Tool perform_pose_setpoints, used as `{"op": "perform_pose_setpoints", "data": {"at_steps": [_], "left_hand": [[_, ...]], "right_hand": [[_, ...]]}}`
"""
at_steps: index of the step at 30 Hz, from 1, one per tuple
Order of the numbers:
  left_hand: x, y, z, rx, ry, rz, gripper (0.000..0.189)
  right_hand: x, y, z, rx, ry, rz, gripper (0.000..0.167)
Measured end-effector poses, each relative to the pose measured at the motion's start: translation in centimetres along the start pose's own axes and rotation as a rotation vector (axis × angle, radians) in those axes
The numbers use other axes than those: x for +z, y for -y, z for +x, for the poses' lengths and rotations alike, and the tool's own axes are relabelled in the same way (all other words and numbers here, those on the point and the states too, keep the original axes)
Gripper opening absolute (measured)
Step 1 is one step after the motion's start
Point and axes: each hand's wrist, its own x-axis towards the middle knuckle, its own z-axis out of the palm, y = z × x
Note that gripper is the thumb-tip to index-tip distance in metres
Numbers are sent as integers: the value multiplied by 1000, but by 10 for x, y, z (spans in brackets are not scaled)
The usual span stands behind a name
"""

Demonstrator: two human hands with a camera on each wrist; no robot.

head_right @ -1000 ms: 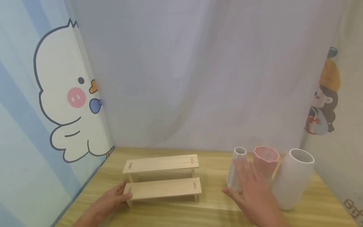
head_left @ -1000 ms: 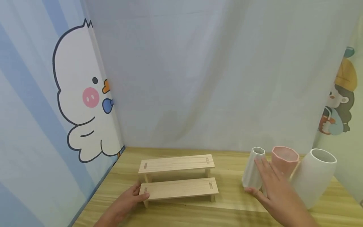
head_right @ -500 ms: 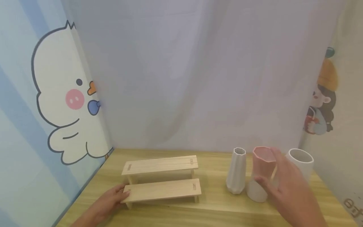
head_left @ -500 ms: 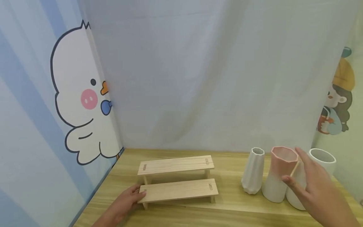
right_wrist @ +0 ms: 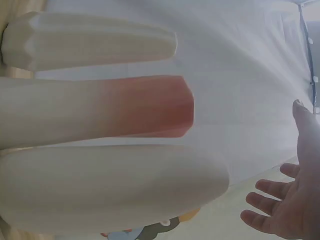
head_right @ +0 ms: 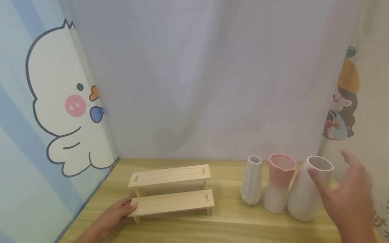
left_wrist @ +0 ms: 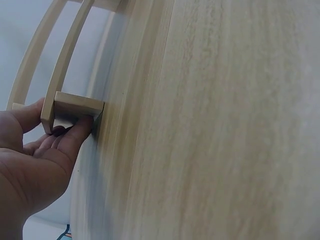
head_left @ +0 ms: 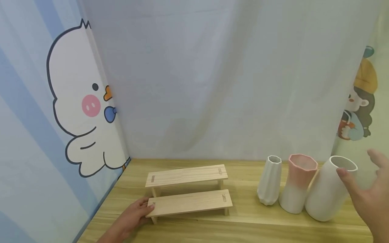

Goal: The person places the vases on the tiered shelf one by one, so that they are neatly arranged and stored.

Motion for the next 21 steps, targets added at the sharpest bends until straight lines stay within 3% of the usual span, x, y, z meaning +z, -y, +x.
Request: {"op": "perform_pose_setpoints", "data": {"at_steps": [3,6,10,15,21], "left_hand": [[0,0,0,2,3,2,75],[0,0,-1,-1,10,0,76],[-1,0,-2,-10,14,-2,76],[-3,0,-2,-15,16,11,75],[-2,-1,-1,-16,17,24,76]], "right_hand": [[1,-10,3,34,-32,19,73],[4,-21,7,74,0,59,77],[6,-35,11,165,112,61,85],[8,-52,13,214,260,12,92],[11,-58,17,255,343,-3,94]]}}
